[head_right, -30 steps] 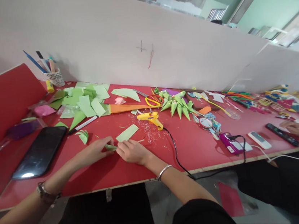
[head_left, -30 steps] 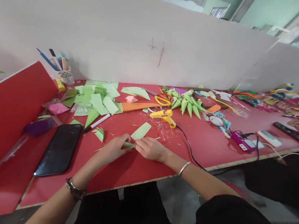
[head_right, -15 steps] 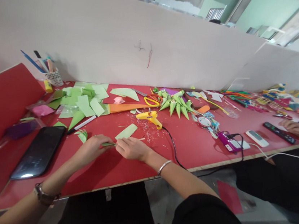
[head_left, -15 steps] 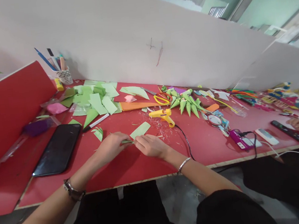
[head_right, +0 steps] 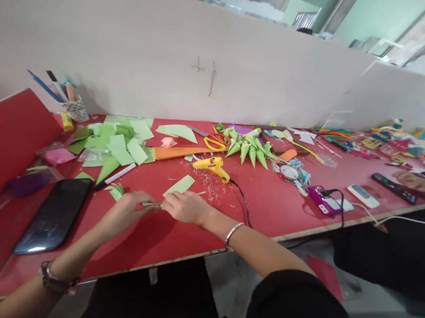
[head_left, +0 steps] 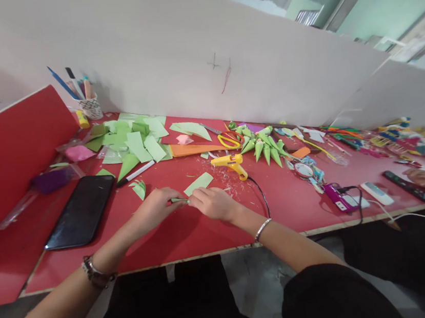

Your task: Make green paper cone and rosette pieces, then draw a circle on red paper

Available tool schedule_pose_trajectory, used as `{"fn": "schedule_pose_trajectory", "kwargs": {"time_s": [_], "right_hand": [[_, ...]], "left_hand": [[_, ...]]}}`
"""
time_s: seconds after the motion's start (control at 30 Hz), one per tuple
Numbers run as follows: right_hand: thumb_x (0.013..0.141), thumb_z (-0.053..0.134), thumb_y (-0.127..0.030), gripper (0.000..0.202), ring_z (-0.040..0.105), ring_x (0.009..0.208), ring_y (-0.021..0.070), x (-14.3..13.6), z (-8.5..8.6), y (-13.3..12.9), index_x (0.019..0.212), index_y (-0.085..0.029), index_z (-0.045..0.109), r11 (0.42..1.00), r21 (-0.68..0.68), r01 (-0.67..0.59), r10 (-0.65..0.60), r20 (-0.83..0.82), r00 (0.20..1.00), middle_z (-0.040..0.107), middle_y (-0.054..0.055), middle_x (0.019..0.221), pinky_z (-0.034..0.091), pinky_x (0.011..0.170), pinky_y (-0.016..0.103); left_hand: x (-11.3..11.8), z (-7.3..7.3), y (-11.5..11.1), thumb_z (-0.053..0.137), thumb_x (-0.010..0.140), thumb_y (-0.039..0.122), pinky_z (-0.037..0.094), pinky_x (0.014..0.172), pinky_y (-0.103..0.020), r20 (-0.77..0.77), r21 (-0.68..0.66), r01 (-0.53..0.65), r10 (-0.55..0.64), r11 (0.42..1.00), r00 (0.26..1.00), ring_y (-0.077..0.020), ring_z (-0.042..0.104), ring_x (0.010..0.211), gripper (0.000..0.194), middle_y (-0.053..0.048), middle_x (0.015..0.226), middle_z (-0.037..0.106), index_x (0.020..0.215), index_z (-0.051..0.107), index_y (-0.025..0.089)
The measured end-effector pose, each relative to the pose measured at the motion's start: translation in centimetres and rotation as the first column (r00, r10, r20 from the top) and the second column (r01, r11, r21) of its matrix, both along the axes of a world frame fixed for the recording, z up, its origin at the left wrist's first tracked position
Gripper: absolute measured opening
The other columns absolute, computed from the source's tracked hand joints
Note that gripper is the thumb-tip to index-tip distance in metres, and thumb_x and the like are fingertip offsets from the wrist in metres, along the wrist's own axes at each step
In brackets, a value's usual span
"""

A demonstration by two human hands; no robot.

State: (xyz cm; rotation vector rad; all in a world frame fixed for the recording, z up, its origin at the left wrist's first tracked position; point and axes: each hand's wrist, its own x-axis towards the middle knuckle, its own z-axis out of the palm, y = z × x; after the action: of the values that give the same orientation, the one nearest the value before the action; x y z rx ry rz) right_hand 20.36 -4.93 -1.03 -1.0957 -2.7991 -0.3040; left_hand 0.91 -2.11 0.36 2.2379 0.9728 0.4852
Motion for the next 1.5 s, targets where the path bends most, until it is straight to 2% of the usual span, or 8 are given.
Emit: {"fn": "schedule_pose_trajectory", "kwargs": {"time_s": [0.33, 0.6, 0.67, 0.8, 0.93, 1.03, 1.17, 1.5], "right_hand": [[0.090, 0.042, -0.025, 0.022, 0.052, 0.068, 0.0116, -0.4, 1.4, 1.1, 0.075, -0.015, 0.056, 0.896, -0.431, 0.109, -0.216, -0.208, 0.954, 0.059, 0.003, 0.075, 0.031, 0.056, 0.022], [0.091, 0.035, -0.022, 0.029, 0.052, 0.064, 0.0097, -0.2, 0.5, 1.4, 0.071, -0.013, 0.054, 0.461, -0.883, -0.090, -0.517, -0.350, 0.781, 0.059, 0.001, 0.069, 0.038, 0.060, 0.021], [0.091, 0.034, -0.023, 0.029, 0.054, 0.068, 0.0103, -0.3, 0.7, 1.3, 0.075, -0.013, 0.056, 0.533, -0.842, -0.080, -0.442, -0.358, 0.823, 0.061, 0.002, 0.073, 0.039, 0.062, 0.021], [0.090, 0.040, -0.025, 0.022, 0.057, 0.078, 0.0162, -0.6, 1.2, 0.6, 0.084, -0.013, 0.057, 0.889, -0.453, 0.060, -0.159, -0.184, 0.970, 0.062, 0.007, 0.084, 0.038, 0.060, 0.023], [0.090, 0.034, -0.014, 0.021, 0.058, 0.079, 0.0184, -1.1, 1.5, -0.1, 0.090, -0.014, 0.055, 0.979, -0.178, 0.098, -0.080, 0.107, 0.991, 0.062, 0.009, 0.084, 0.037, 0.055, 0.024], [0.089, 0.035, -0.014, 0.019, 0.059, 0.070, 0.0177, -1.2, 1.6, -0.1, 0.095, -0.015, 0.053, 0.968, -0.187, 0.168, -0.140, 0.154, 0.978, 0.063, 0.007, 0.077, 0.034, 0.052, 0.024], [0.092, 0.031, -0.024, 0.023, 0.058, 0.063, 0.0181, -1.0, 1.5, 0.4, 0.095, -0.017, 0.053, 0.920, -0.275, 0.280, -0.262, 0.101, 0.960, 0.064, 0.007, 0.073, 0.031, 0.052, 0.025], [0.090, 0.029, -0.022, 0.028, 0.032, 0.043, 0.0066, -0.5, -0.6, 1.4, 0.068, -0.016, 0.046, 0.557, -0.830, -0.002, -0.492, -0.333, 0.804, 0.035, -0.006, 0.049, 0.030, 0.047, 0.019]], "left_hand": [[0.5, -0.3, -1.3, 0.039, 0.088, 0.019, 0.034, 0.062, -0.031, -0.367, 0.570, 0.159, 0.076, 0.806, 0.927, -0.0204, 0.052, 0.074, 0.023, -0.007, 0.074, 0.061, 0.082, 0.061, 0.014], [1.0, 0.9, -1.8, 0.040, 0.083, 0.008, 0.036, 0.068, -0.033, -0.478, 0.500, 0.238, 0.036, 0.833, 0.878, -0.0216, 0.057, 0.075, 0.023, -0.011, 0.080, 0.065, 0.087, 0.062, 0.012], [0.8, 1.0, -1.2, 0.043, 0.083, 0.010, 0.037, 0.066, -0.031, -0.490, 0.393, 0.221, 0.000, 0.892, 0.871, -0.0207, 0.059, 0.072, 0.021, -0.010, 0.078, 0.067, 0.084, 0.064, 0.014], [0.0, 0.7, 0.7, 0.044, 0.083, 0.019, 0.039, 0.059, -0.022, -0.286, -0.013, 0.149, -0.146, 0.989, 0.947, -0.0146, 0.061, 0.063, 0.024, -0.003, 0.069, 0.068, 0.070, 0.064, 0.016], [-0.4, 0.4, 1.4, 0.043, 0.085, 0.027, 0.041, 0.060, -0.018, -0.120, -0.191, 0.190, -0.215, 0.963, 0.969, -0.0122, 0.063, 0.066, 0.026, 0.000, 0.070, 0.069, 0.073, 0.064, 0.017], [0.0, 0.2, 1.0, 0.043, 0.085, 0.020, 0.038, 0.055, -0.020, -0.349, 0.131, 0.227, -0.170, 0.965, 0.922, -0.0125, 0.062, 0.061, 0.024, -0.002, 0.068, 0.068, 0.072, 0.062, 0.015], [0.9, 0.0, 0.2, 0.045, 0.081, 0.007, 0.035, 0.052, -0.026, -0.557, 0.470, 0.315, 0.001, 0.824, 0.830, -0.0183, 0.061, 0.058, 0.016, -0.007, 0.067, 0.065, 0.076, 0.060, 0.012], [1.7, 0.0, 0.2, 0.039, 0.078, -0.002, 0.036, 0.062, -0.032, -0.613, 0.584, 0.459, -0.008, 0.669, 0.790, -0.0216, 0.059, 0.064, 0.021, -0.012, 0.069, 0.062, 0.077, 0.058, 0.007]]}}
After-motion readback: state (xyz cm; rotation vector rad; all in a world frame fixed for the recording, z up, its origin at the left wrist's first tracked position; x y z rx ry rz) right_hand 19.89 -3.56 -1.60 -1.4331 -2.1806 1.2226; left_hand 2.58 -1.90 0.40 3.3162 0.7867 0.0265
